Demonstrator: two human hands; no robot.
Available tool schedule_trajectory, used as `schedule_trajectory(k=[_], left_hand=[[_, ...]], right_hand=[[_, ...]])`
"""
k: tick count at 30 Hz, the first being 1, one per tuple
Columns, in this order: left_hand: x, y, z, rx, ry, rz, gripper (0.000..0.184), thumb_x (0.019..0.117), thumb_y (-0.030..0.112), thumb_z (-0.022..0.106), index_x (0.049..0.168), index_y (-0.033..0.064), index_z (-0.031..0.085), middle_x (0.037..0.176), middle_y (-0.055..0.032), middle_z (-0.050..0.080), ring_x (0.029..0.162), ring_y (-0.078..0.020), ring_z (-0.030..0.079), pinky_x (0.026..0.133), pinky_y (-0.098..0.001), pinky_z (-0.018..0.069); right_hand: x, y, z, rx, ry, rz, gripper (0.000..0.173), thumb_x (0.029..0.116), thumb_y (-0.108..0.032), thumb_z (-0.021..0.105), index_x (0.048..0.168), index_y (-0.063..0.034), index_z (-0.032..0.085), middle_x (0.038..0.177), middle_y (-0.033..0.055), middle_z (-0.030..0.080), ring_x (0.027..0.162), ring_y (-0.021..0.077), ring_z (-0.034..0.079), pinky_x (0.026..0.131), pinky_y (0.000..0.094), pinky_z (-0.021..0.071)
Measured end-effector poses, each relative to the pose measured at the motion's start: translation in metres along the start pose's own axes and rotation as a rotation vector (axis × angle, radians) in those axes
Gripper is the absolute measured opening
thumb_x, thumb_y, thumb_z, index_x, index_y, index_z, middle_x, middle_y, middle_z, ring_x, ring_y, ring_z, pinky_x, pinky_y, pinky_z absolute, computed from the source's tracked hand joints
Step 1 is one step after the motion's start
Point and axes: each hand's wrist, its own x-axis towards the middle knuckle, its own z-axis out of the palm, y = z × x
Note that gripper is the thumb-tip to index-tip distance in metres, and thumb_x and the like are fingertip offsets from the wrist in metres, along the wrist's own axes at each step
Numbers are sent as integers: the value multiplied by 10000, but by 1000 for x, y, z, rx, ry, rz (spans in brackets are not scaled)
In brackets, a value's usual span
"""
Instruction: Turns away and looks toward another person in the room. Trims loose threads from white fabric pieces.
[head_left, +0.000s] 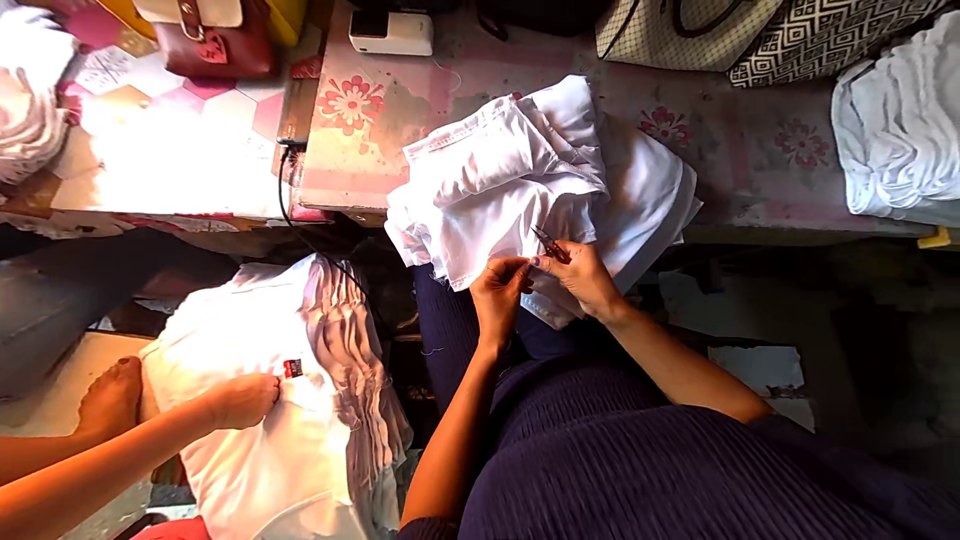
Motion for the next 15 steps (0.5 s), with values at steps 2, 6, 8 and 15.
schedule_trajectory(k=[2,6,8,15], left_hand=[[-2,2,-4,47,-9,37,60,917,-21,703,975,-38,710,794,-43,732,642,-75,702,628,-241,619],[-6,3,-8,114,-48,81,81,941,2,664,997,-55,676,812,-53,708,668,-69,691,655,-235,609],[-8,7,-11,66,-65,28,68,952,8,651,990,-45,671,781,-36,722,658,-78,706,655,-250,620],[-19,12,-13,-80,-103,-19,30,946,-30,639,959,-35,665,744,-19,727,616,-88,703,616,-259,623]], right_hand=[[-1,-2,2,11,21,5,199,895,-120,789,809,-41,627,613,-34,490,526,25,422,521,209,372],[-5,-2,-3,-15,-62,-5,278,1043,-271,606,861,-64,640,610,-51,451,523,26,414,522,213,377],[-7,-10,-15,68,-124,91,397,1112,-358,409,862,-117,600,568,-94,366,471,14,336,472,193,320],[-14,-28,-46,149,-465,376,432,1127,-310,381,945,-59,683,531,-127,333,422,-32,279,420,139,255]])
